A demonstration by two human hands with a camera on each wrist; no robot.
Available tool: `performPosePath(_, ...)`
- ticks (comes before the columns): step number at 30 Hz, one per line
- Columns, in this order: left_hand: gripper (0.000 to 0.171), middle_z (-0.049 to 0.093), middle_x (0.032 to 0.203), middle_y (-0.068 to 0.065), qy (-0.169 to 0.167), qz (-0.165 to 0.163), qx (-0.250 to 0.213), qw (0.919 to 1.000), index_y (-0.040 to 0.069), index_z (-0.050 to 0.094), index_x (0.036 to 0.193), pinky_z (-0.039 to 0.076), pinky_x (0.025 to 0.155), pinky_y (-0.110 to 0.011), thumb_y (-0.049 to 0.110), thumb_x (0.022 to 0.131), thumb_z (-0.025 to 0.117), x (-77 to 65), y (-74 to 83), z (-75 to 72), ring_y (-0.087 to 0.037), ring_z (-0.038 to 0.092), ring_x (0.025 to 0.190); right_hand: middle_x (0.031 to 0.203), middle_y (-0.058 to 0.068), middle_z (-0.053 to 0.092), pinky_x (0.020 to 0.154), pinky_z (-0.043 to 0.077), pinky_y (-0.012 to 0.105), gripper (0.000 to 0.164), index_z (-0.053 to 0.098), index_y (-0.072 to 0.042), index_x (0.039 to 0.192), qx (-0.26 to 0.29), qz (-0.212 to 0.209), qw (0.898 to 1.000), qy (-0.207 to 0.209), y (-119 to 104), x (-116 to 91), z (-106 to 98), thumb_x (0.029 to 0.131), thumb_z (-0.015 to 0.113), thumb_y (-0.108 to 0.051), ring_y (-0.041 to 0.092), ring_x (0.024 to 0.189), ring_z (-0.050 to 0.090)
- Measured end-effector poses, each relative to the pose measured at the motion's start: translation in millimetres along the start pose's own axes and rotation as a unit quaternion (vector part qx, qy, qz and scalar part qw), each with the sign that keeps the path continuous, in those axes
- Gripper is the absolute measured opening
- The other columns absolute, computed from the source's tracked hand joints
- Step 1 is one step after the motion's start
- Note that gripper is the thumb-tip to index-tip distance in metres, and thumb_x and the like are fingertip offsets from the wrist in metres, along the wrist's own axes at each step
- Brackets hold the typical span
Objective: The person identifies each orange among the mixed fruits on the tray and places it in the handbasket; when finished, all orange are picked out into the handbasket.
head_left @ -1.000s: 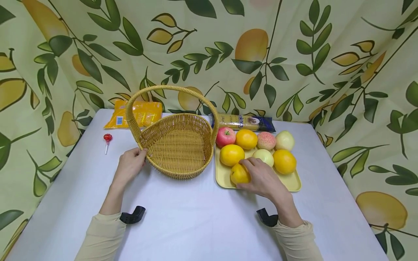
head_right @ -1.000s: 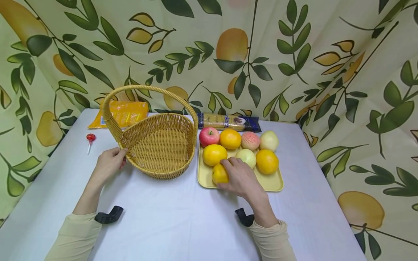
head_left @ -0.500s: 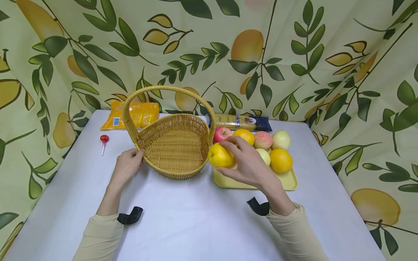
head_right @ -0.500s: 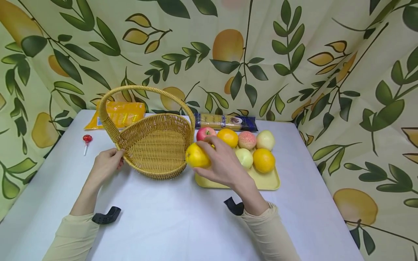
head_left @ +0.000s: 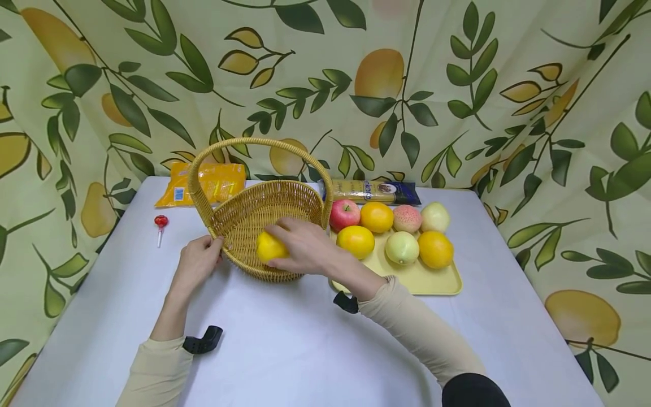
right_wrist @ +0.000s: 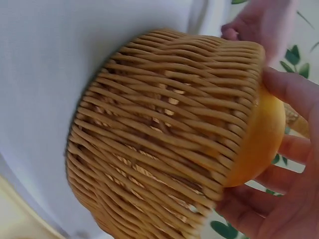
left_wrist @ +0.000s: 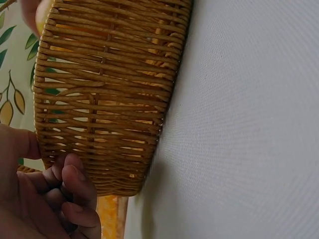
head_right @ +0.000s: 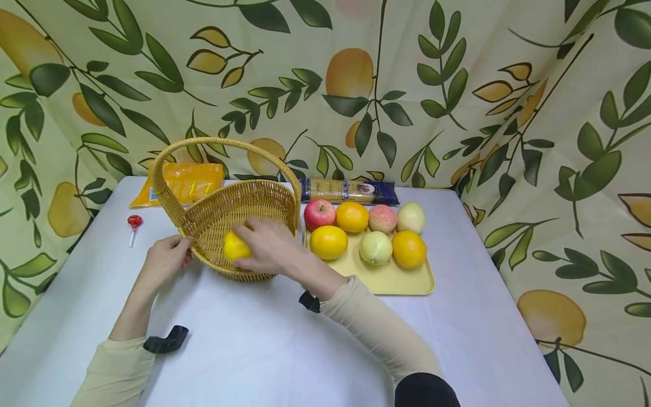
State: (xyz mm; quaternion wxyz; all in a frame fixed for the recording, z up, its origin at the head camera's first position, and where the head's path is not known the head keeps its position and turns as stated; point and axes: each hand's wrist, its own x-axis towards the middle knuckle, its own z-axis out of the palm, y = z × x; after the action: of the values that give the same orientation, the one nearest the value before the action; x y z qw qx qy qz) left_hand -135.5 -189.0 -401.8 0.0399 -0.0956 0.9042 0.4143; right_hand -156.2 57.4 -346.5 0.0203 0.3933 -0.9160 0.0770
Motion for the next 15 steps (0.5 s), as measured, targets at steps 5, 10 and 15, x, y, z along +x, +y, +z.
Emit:
performPosePath(5,0.045,0.055,0.06,0.001,0.0,-0.003,0.002,1.0,0.004,0.058,0.08,0.039,0.055,-0.03,0.037,0.101,0.037,0.5,-0.4,0.5,-0.017,0.049,0.062,0.125,0.004,0.061,0.074,0.051,0.031,0.06,0.054,-0.019,0.136,-0.007,0.02,0.998,-0.058,0.4,10.3,15.7,0.086,0.066,-0.05,0.017,0.097,0.061)
performPosePath(10,0.044,0.055,0.061,0.001,-0.001,-0.003,0.0,1.0,0.004,0.058,0.08,0.039,0.056,-0.03,0.037,0.101,0.038,0.9,0.1,0.7,-0.017,0.049,0.062,0.121,0.004,0.061,0.071,0.05,0.029,0.059,0.053,-0.02,0.136,-0.009,0.035,0.995,-0.092,1.6,14.4,22.6,0.087,0.066,-0.05,0.015,0.092,0.06)
performPosePath(15,0.044,0.055,0.06,0.002,0.0,0.0,-0.001,1.0,0.005,0.059,0.08,0.039,0.055,-0.03,0.037,0.101,0.038,1.2,-0.6,0.2,-0.016,0.049,0.061,0.125,0.005,0.06,0.073,0.05,0.029,0.06,0.051,-0.021,0.139,-0.004,0.036,0.993,-0.109,3.6,15.7,23.7,0.088,0.065,-0.049,0.016,0.095,0.061)
